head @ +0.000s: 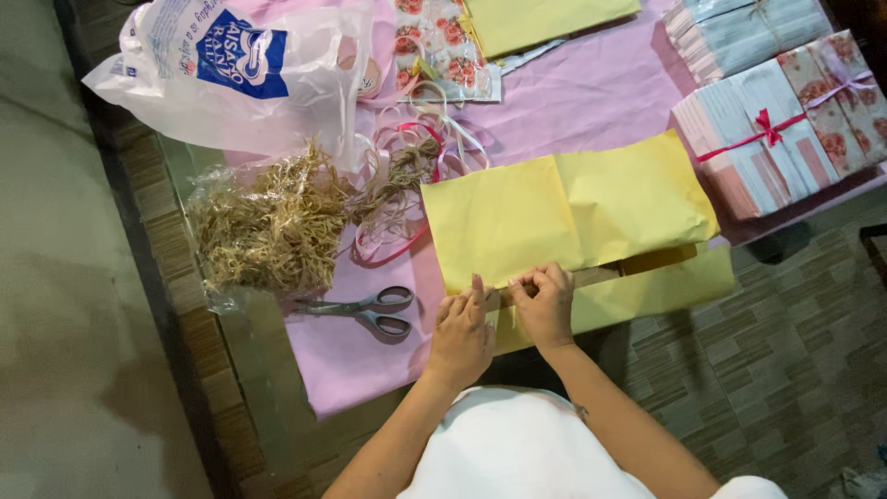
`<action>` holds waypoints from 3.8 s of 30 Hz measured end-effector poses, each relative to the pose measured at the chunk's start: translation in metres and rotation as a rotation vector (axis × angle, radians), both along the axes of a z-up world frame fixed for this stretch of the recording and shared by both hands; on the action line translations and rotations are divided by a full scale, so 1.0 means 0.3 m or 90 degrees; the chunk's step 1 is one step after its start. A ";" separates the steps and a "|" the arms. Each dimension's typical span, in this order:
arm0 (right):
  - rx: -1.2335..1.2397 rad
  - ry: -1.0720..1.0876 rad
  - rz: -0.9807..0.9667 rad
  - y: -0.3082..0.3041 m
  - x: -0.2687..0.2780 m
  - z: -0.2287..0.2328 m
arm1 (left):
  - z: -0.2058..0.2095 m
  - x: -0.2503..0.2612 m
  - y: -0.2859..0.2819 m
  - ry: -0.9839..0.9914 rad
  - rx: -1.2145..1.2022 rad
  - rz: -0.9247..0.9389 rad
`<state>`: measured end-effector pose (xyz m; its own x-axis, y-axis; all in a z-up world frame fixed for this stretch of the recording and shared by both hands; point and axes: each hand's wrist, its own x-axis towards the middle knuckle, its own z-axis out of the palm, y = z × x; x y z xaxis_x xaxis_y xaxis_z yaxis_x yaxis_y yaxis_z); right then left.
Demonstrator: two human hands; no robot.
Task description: The person cuts a sheet of yellow wrapping paper with scissors, folds and creases it, places a cardboard box on the paper, and folds the paper around the box, trimming tape and adjusting the folds to wrap the box.
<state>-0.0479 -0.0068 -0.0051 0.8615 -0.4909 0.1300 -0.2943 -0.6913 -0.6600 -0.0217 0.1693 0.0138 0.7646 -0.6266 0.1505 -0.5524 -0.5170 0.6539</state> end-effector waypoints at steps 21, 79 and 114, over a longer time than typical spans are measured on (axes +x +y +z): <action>-0.138 0.077 0.124 -0.103 0.058 0.135 | 0.058 0.081 -0.031 -0.122 0.148 -0.104; 0.219 0.067 0.282 -1.222 -0.065 0.078 | 0.066 0.226 0.046 0.029 -0.032 0.131; 0.084 0.079 0.345 -1.224 -0.061 0.092 | 0.141 0.095 -0.557 -0.013 0.309 -0.158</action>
